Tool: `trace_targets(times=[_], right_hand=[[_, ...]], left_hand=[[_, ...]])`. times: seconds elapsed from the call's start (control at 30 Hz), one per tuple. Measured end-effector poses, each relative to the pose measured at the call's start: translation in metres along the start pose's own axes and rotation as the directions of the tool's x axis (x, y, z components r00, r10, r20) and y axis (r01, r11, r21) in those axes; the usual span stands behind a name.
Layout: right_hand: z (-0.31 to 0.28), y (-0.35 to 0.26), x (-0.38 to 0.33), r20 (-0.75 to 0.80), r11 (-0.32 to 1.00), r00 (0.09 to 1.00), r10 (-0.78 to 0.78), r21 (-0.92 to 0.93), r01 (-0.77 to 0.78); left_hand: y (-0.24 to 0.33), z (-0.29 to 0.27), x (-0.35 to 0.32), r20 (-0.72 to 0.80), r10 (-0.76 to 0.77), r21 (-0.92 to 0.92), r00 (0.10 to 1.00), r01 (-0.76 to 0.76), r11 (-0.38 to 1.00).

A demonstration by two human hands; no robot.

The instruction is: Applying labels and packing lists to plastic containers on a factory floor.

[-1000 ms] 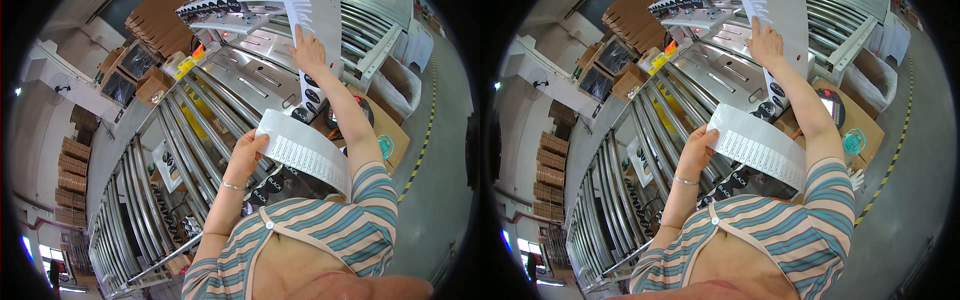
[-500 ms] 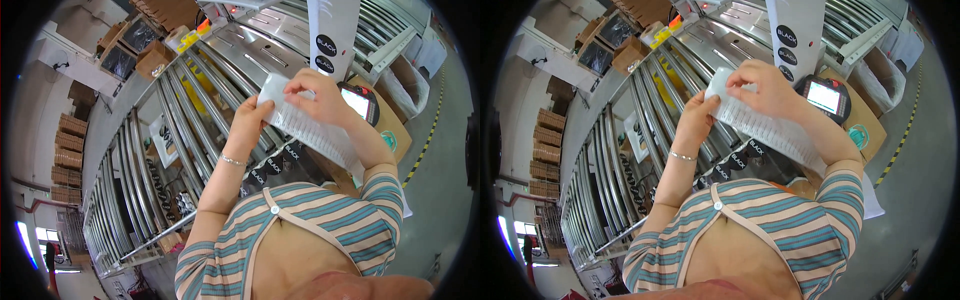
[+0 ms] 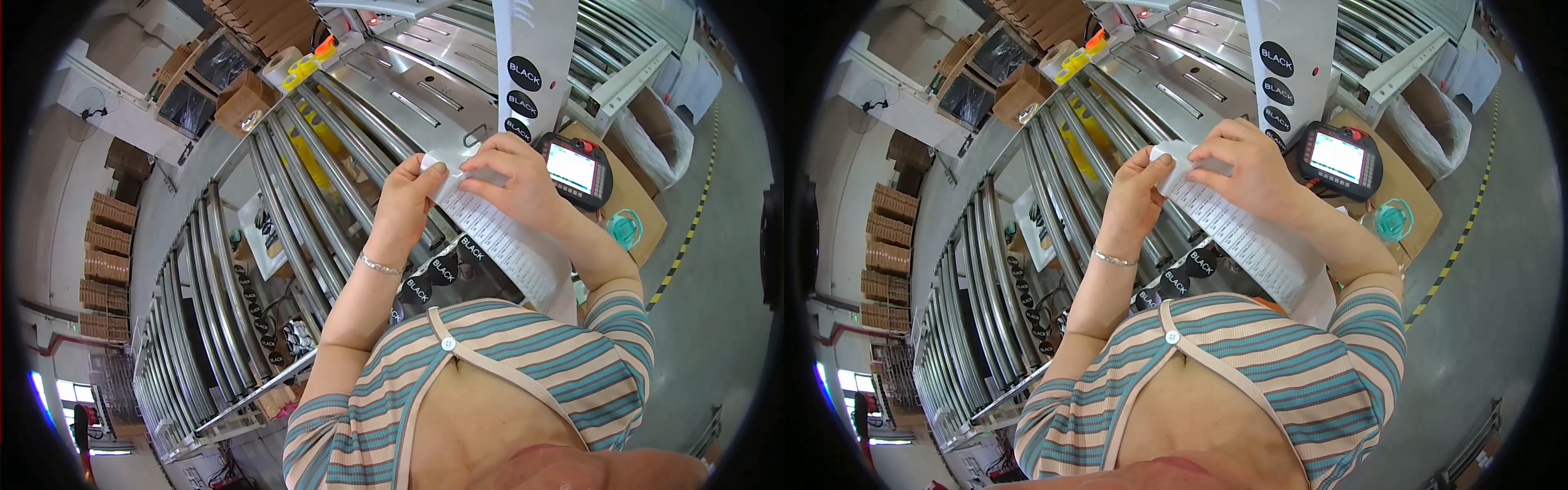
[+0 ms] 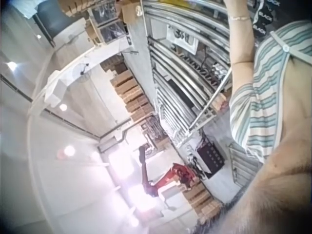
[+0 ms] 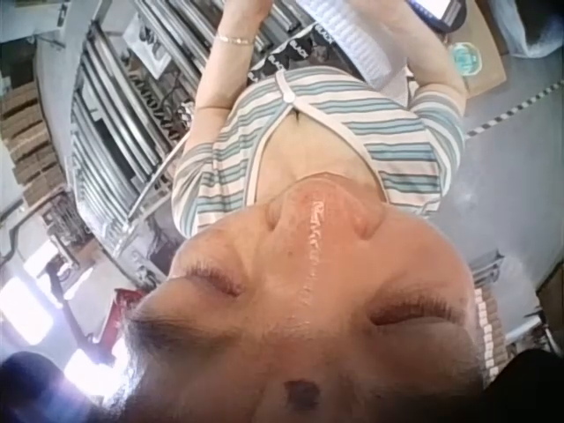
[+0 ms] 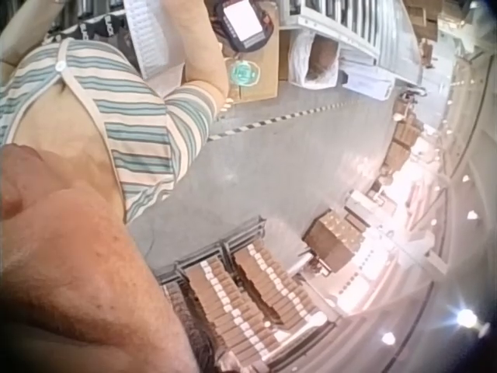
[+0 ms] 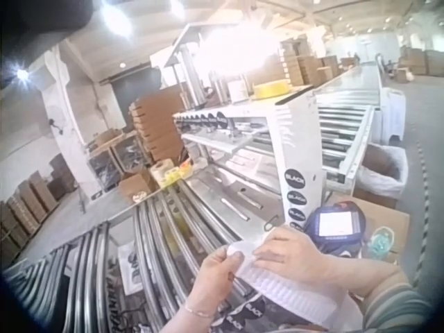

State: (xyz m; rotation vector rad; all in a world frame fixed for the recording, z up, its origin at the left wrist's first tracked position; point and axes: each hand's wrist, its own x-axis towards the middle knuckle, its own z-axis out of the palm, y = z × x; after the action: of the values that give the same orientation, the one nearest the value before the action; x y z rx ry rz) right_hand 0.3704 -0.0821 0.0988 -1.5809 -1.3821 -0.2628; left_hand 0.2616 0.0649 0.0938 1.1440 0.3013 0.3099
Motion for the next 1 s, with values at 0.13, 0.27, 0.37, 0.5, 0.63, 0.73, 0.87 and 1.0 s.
trace_targets(times=[0.13,0.27,0.37,0.5,0.63,0.73,0.87,1.0], right_hand=[[-0.002,0.003,-0.002,-0.075,0.999,0.997,-0.02,-0.039,0.017],[0.002,0.001,-0.001,-0.062,0.991,0.989,-0.136,-0.017,0.135],[-0.011,0.015,0.01,-0.071,0.989,0.99,-0.121,0.079,0.126],[-0.035,0.075,0.036,-0.094,0.854,0.884,0.458,0.324,-0.408],[-0.056,0.153,0.06,-0.347,0.863,0.795,0.498,0.286,-0.416],[-0.055,0.176,0.078,-0.449,0.872,0.748,0.489,0.257,-0.416],[-0.049,0.198,0.092,-0.571,0.893,0.702,0.425,0.136,-0.43],[-0.048,0.199,0.101,-0.622,0.885,0.668,0.409,0.091,-0.457]], left_hand=[[-0.003,0.004,0.005,-0.021,0.018,0.042,1.0,-0.017,0.999],[-0.009,-0.006,0.005,-0.07,-0.028,-0.053,0.997,0.024,0.998],[-0.017,-0.025,0.01,-0.07,-0.071,-0.076,0.995,0.066,0.995],[-0.025,-0.031,0.011,-0.124,-0.085,-0.08,0.989,0.075,0.994],[-0.027,-0.02,0.018,-0.096,-0.099,-0.119,0.99,0.087,0.989],[-0.028,-0.025,0.019,-0.081,-0.128,-0.112,0.989,0.118,0.987],[-0.028,-0.027,0.018,-0.098,-0.138,-0.102,0.986,0.128,0.987],[-0.033,-0.035,0.021,-0.09,-0.153,-0.092,0.984,0.144,0.985]])
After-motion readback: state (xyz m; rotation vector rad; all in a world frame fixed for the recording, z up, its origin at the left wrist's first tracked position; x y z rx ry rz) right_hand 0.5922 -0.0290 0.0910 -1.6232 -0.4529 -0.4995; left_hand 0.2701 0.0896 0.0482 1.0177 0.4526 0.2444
